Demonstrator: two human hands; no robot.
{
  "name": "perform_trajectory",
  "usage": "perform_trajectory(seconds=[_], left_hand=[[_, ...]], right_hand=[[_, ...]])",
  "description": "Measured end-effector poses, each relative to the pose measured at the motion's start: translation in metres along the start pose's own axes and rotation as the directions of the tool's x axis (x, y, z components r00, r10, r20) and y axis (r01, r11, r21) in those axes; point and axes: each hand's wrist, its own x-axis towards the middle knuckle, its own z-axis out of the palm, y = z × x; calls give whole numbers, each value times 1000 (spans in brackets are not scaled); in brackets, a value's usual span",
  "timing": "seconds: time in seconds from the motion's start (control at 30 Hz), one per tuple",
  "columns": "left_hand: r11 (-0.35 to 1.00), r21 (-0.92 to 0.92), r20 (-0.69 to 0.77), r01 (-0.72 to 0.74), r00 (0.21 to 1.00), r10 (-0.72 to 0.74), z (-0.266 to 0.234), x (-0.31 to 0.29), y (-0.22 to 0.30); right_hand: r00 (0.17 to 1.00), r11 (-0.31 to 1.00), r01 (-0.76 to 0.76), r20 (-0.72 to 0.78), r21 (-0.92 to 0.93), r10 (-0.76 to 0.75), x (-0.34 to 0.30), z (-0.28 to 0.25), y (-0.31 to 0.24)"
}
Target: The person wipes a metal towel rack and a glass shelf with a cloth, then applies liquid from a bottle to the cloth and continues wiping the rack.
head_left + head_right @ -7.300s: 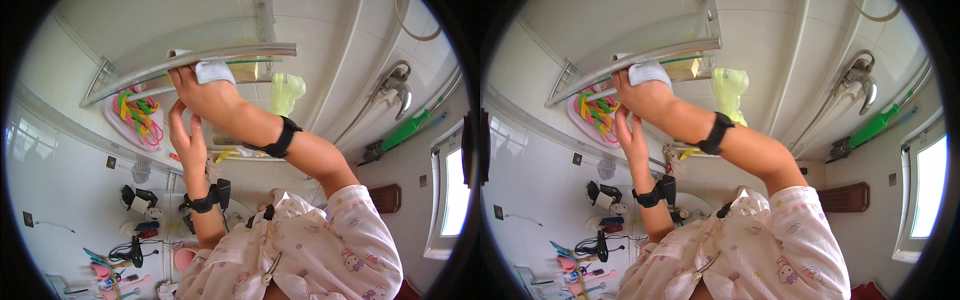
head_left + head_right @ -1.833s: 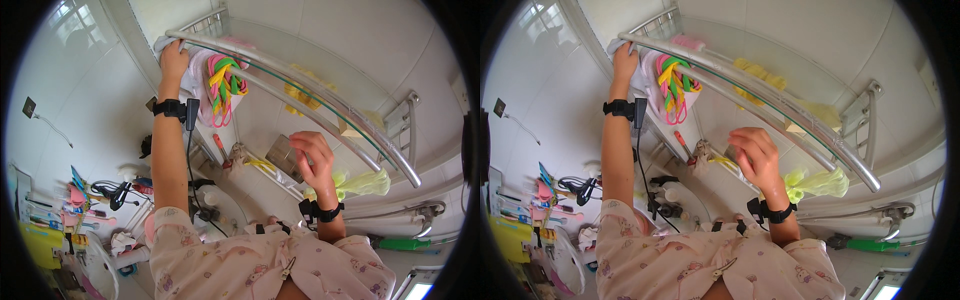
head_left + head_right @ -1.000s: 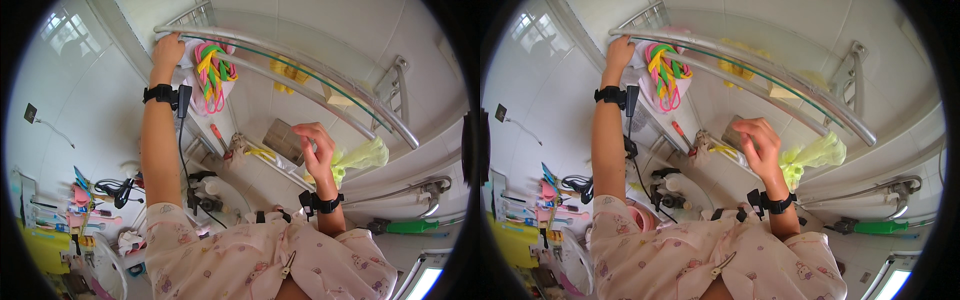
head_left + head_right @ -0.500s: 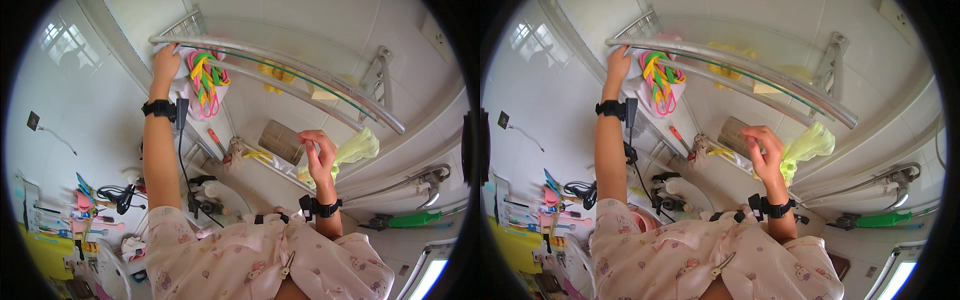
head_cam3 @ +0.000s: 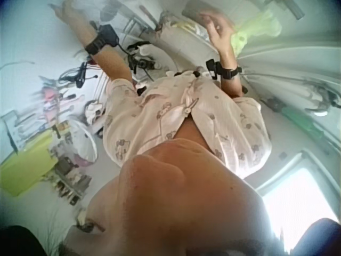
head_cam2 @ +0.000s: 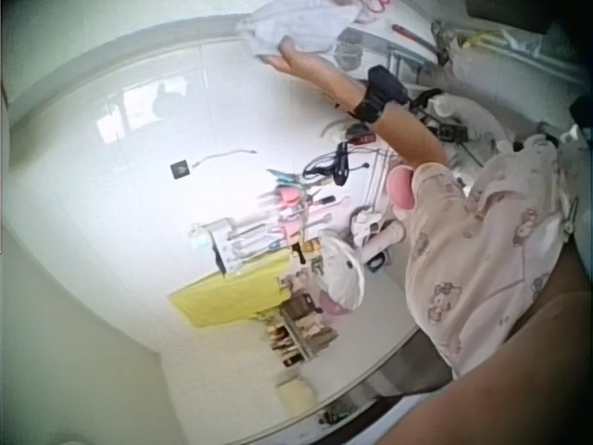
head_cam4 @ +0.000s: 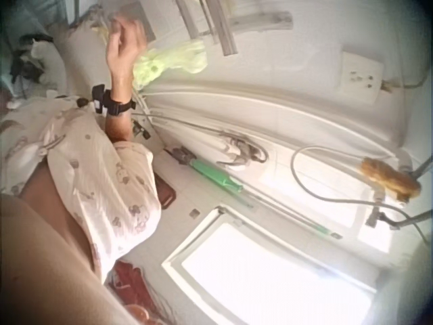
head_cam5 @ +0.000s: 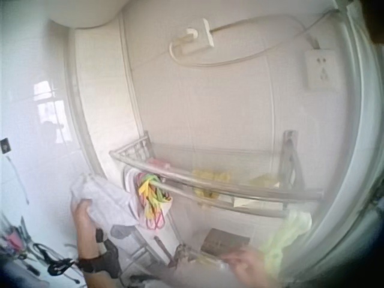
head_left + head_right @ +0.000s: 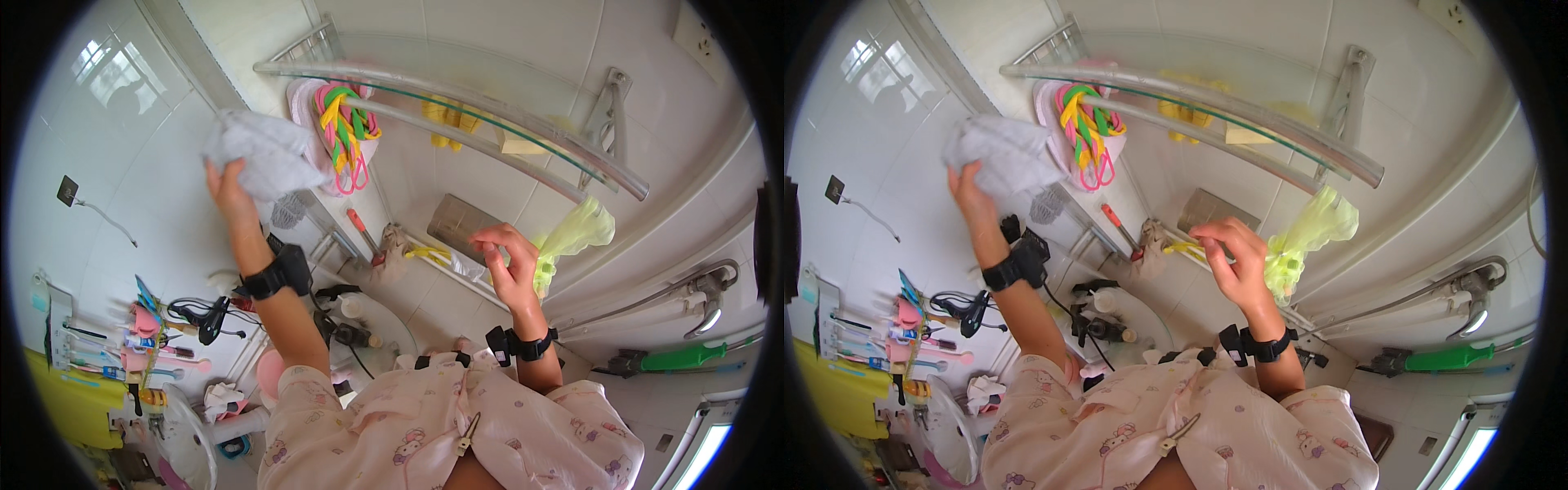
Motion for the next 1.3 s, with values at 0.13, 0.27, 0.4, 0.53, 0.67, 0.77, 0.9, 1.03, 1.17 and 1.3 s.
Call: perform_trajectory(seconds=[0.13,0.27,0.4,0.53,0.67,0.77,0.9,1.03,1.17,1.3], left_hand=[[964,-215,38,158,987,-154,-21,-37,53],[814,-394,191,426,905,-381,-25,-84,78],[715,-346,295,608,794,-532,-18,-138,78],[716,83,679,694,486,-550,-19,-170,61],[846,394,706,360,471,-529,-31,-188,34],[861,505,684,60,581,-441,-38,-198,15],[966,170,669,194,698,-258,-25,-209,-8],[971,-51,818,233,567,-93,-5,-221,-8],[959,-26,946,281,317,-68,22,-234,2],[921,-47,970,386,236,-49,40,-226,7]], right_hand=[[993,980,-66,109,189,46,3,20,-7],[949,858,-236,298,455,103,18,48,-19],[937,855,-193,350,482,14,30,71,-24],[818,638,-444,575,629,2,15,81,-18],[319,728,-679,931,95,176,-3,72,-6],[731,909,-393,647,140,217,-22,51,-15],[738,985,-29,668,168,-93,-44,24,-42],[708,969,-223,700,103,88,-43,2,-42],[869,994,108,485,7,-98,-48,-4,-29],[634,958,-287,750,0,190,-61,-20,-24]])
